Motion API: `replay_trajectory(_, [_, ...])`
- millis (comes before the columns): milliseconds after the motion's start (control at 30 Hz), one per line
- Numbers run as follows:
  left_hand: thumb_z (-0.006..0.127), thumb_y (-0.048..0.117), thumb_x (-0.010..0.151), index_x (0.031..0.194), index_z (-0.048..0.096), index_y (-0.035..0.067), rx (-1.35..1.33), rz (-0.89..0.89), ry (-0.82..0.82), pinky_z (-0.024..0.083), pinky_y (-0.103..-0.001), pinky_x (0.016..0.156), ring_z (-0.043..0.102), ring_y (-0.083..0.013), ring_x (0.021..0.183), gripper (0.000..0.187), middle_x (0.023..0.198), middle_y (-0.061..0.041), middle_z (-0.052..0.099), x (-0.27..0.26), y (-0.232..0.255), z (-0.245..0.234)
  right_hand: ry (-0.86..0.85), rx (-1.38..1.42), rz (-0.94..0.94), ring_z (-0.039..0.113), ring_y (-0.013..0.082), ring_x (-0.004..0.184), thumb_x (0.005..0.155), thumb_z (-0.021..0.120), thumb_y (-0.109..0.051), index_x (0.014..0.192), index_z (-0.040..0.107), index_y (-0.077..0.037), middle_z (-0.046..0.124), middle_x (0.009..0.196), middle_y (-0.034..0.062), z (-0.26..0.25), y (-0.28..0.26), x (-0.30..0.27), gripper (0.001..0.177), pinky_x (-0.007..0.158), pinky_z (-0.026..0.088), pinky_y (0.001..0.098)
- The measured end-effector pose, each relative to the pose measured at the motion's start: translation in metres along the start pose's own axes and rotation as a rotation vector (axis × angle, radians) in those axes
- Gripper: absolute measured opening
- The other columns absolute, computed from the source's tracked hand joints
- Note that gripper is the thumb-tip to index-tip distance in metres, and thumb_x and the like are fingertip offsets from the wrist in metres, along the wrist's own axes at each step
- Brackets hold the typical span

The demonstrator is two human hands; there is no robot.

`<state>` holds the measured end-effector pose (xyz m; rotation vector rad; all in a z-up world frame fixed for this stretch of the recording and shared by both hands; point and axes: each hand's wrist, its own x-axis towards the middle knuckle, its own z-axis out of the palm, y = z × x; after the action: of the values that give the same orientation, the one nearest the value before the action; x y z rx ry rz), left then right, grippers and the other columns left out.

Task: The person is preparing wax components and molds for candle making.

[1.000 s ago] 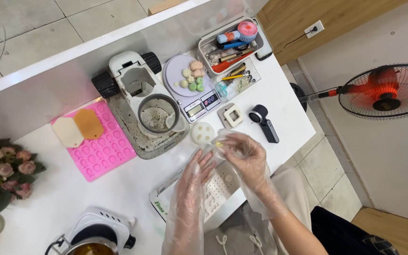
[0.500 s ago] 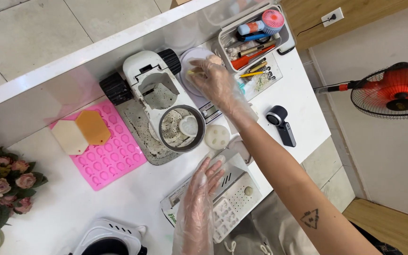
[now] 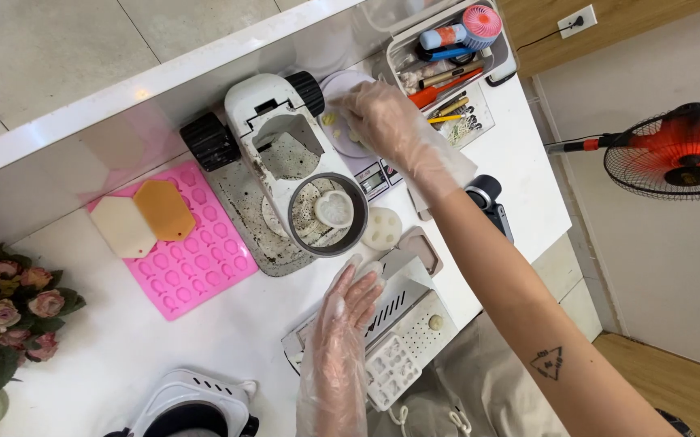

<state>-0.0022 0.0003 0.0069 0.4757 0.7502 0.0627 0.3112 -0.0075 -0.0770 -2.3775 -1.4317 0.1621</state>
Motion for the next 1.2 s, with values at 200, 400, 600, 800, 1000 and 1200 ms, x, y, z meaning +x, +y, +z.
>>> replay_trajectory(200, [0.046,0.05,0.093,0.156,0.037,0.003,0.03,0.015,-0.05,0.031,-0.045,0.118,0.054,-0.0306,0.139,0.08,0.148,-0.02,0.057,-0.006,-0.002,-0.004,-0.183,-0.317,-0.169,0.068,0.0262,0.076,0.1,0.065,-0.02,0.097,0.08,-0.013,0.073,0.085,0.0102,0.012,0.003,0.01,0.017,0.071,0.059,0.0381])
replay_trajectory(400, [0.047,0.048,0.094,0.157,0.034,-0.002,-0.028,0.075,-0.117,0.033,-0.046,0.116,0.054,-0.0331,0.135,0.081,0.147,-0.023,0.056,-0.002,-0.022,-0.018,-0.064,-0.43,-0.282,0.066,0.0271,0.077,0.088,0.068,-0.019,0.081,0.07,-0.007,0.066,0.075,0.0099,0.021,0.017,0.006,0.014,0.068,0.058,0.0393])
replay_trajectory(600, [0.047,0.05,0.092,0.156,0.035,-0.002,0.013,0.05,-0.089,0.034,-0.045,0.116,0.055,-0.0328,0.135,0.084,0.146,-0.023,0.057,-0.002,-0.02,-0.015,-0.067,-0.528,-0.285,0.066,0.0264,0.074,0.092,0.069,-0.023,0.087,0.074,-0.008,0.067,0.074,0.0095,0.016,0.015,0.005,0.016,0.062,0.057,0.0396])
replay_trajectory(800, [0.049,0.051,0.091,0.157,0.034,-0.001,0.008,0.072,-0.123,0.033,-0.047,0.116,0.054,-0.0343,0.137,0.085,0.146,-0.024,0.056,0.002,-0.024,-0.021,-0.073,-0.242,-0.164,0.067,0.0245,0.069,0.092,0.073,-0.014,0.109,0.081,-0.013,0.074,0.085,0.0087,-0.002,0.005,-0.001,0.019,0.064,0.058,0.0384])
replay_trajectory(1000, [0.044,0.05,0.093,0.156,0.036,0.0,0.011,-0.01,-0.041,0.033,-0.045,0.118,0.054,-0.0321,0.137,0.081,0.145,-0.022,0.057,-0.002,-0.018,-0.011,-0.082,-0.275,-0.215,0.071,0.0221,0.077,0.098,0.071,-0.013,0.099,0.081,-0.013,0.076,0.086,0.0068,0.012,0.013,-0.003,0.01,0.073,0.061,0.0358])
replay_trajectory(1200, [0.045,0.048,0.095,0.157,0.033,-0.001,-0.008,0.045,-0.111,0.031,-0.047,0.118,0.052,-0.0339,0.138,0.08,0.148,-0.024,0.054,-0.003,-0.013,-0.011,-0.058,-0.2,-0.194,0.071,0.0212,0.075,0.096,0.073,-0.016,0.098,0.082,-0.016,0.078,0.087,0.0051,0.014,0.009,-0.002,0.01,0.08,0.06,0.0375])
